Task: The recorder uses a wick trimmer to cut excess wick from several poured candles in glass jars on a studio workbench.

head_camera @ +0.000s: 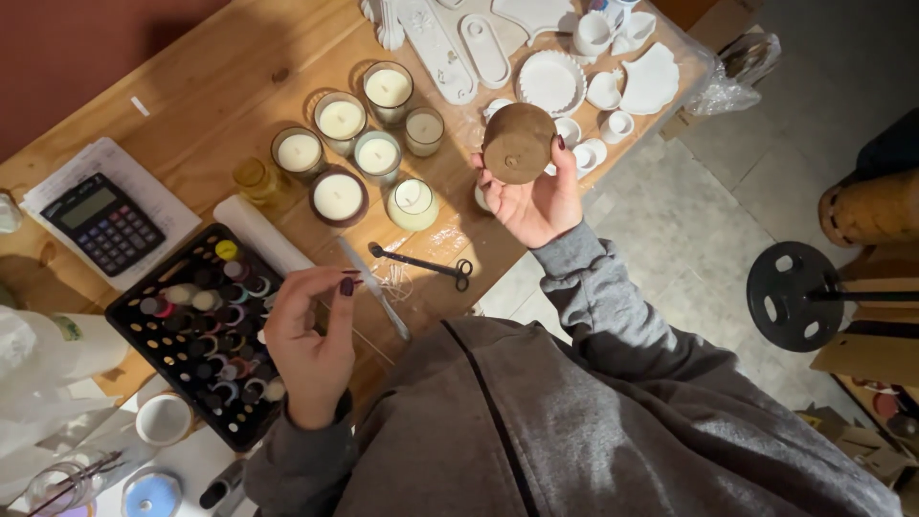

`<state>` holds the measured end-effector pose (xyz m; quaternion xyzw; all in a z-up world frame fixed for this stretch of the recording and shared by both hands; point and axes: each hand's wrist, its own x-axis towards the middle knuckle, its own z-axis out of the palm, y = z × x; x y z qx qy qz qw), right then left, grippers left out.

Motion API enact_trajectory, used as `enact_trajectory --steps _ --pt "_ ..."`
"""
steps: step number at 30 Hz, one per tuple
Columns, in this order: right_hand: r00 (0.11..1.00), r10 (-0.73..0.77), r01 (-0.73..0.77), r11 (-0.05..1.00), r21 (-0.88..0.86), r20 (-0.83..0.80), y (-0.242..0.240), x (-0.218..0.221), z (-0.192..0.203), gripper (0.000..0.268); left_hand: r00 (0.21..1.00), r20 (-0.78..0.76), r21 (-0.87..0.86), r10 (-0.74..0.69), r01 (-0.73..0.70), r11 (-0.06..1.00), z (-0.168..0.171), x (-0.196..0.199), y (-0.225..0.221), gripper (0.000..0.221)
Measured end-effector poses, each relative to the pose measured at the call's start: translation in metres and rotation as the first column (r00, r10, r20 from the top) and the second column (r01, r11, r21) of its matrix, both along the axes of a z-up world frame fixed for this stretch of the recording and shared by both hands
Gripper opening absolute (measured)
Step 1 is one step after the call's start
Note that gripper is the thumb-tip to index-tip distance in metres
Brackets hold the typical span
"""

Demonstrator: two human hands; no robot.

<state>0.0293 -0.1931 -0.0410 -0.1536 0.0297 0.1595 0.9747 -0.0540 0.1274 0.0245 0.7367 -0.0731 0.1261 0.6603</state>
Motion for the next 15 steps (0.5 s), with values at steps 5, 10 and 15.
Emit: enact_trajectory --steps 5,10,15 --pt "1.0 0.029 -0.029 0.999 0.025 0.01 -0.002 0.001 -0.001 0.087 1.0 -0.002 0.0 -0.012 0.012 1.0 0.0 0.001 0.0 0.007" --pt "0.998 0.044 -0.044 0.999 0.006 0.04 0.009 -0.007 0.01 0.087 0.994 -0.082 -0.143 -0.065 0.053 0.988 -0.032 0.008 -0.017 0.014" --pt "0.944 0.043 0.118 0.881 -0.458 0.327 0.038 -0.028 0.028 0.084 0.96 0.105 0.271 -0.26 0.224 0.936 0.015 0.026 -0.073 0.054"
